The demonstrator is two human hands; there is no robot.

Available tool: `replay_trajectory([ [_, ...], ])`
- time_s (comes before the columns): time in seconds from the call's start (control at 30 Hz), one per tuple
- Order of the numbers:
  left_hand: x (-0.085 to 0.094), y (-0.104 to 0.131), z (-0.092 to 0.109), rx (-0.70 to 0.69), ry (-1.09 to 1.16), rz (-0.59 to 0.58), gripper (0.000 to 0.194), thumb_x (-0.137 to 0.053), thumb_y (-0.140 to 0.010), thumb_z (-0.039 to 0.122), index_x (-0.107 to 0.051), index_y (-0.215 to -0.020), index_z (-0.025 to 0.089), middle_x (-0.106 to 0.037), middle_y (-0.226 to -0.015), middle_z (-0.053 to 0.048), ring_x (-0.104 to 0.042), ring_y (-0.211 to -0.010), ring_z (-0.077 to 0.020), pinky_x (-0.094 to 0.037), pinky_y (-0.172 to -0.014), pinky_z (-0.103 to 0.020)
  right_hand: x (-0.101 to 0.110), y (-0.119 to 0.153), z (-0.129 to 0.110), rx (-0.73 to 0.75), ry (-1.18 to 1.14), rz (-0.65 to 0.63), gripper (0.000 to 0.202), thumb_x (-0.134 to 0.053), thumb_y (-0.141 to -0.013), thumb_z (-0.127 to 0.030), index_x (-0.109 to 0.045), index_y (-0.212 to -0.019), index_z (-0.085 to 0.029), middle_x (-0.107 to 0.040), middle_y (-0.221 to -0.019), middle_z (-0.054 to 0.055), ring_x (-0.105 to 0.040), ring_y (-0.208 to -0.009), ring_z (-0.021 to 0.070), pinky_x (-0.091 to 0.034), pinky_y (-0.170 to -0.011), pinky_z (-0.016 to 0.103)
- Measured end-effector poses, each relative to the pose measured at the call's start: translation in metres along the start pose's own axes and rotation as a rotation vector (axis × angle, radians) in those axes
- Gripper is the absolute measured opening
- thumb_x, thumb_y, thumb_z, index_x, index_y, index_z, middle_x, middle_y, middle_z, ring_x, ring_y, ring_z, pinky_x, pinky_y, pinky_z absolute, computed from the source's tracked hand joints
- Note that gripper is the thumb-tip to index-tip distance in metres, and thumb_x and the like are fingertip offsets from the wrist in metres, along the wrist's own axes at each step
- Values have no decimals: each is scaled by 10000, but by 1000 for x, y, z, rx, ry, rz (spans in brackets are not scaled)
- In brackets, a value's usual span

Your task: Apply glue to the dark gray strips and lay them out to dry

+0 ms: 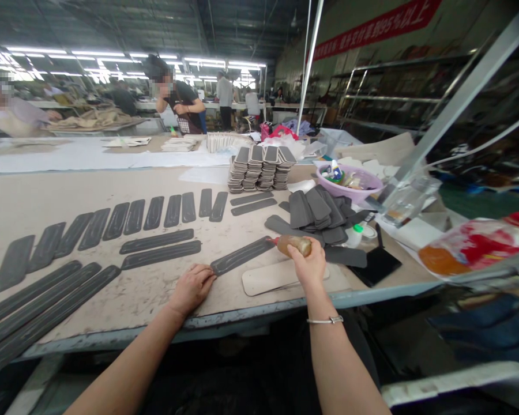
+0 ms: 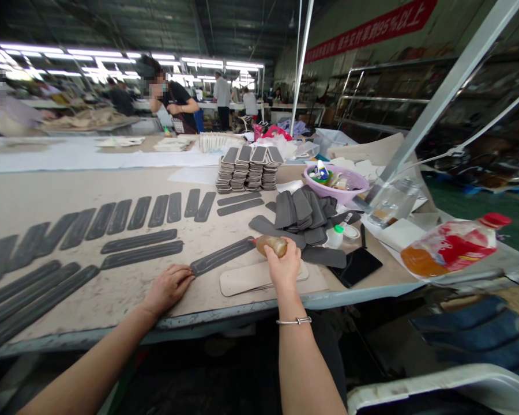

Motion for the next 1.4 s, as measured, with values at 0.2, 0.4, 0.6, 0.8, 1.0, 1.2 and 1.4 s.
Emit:
replay_trajectory([
  [0.2, -1, 0, -1, -1, 4, -1, 227, -466, -885, 320, -643, -847, 184, -651, -938, -70, -568, -901, -199, -452, -876, -369, -4, 3, -1, 13, -11, -93, 469, -656, -644, -459, -567, -1033, -211, -586, -928, 63, -539, -891, 251, -410, -813, 366],
  [0.4, 0, 0, 0, -7, 11, 8, 225, -465, -884, 316, -642, -837, 187, -652, -923, -67, -572, -888, -195, -459, -861, -366, -2, 1, -1, 8, -88, -56, 482, -648, -649, -477, -566, -1038, -205, -586, -949, 62, -542, -903, 244, -416, -810, 352],
  [0.6, 0, -1, 0, -8, 3, 4, 230, -462, -886, 317, -643, -835, 185, -656, -917, -68, -572, -881, -194, -456, -869, -367, -5, -5, 6, -18, -11, 18, 505, -666, -642, -453, -557, -1066, -202, -556, -968, 82, -520, -928, 258, -403, -840, 372],
  [0.8, 1, -1, 0, -12, 16, 15, 241, -458, -883, 327, -650, -832, 190, -657, -915, -71, -574, -889, -200, -464, -862, -376, -6, -4, 5, -10, 22, 11, 490, -660, -640, -445, -560, -1055, -205, -536, -937, 78, -518, -915, 263, -408, -828, 375],
  [1.0, -1, 0, -1, -3, 5, 15, 225, -459, -884, 317, -640, -834, 193, -655, -916, -66, -571, -885, -198, -455, -868, -367, 5, -3, 0, 22, 72, 5, 472, -656, -648, -448, -557, -1052, -225, -535, -925, 66, -527, -910, 264, -409, -816, 375],
  [1.2, -1, 0, 1, 1, -2, 19, 209, -469, -882, 308, -632, -829, 189, -651, -916, -64, -566, -892, -198, -456, -860, -358, 14, -3, -1, 9, 86, -2, 473, -668, -633, -447, -576, -1044, -234, -544, -899, 55, -530, -884, 257, -413, -812, 373],
  [1.4, -2, 0, -1, 11, 3, 11, 204, -477, -881, 310, -630, -831, 184, -651, -918, -65, -570, -897, -200, -455, -866, -364, 17, -4, -2, 2, 97, -57, 483, -679, -617, -447, -579, -1044, -243, -556, -875, 41, -541, -857, 250, -417, -790, 369],
])
Point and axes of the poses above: each hand's wrist, its own y-axis away from the middle knuckle, its own x-axis out of the back of the hand, z = x × y, the point moved 4 cm from there along -y, towards the middle knuckle
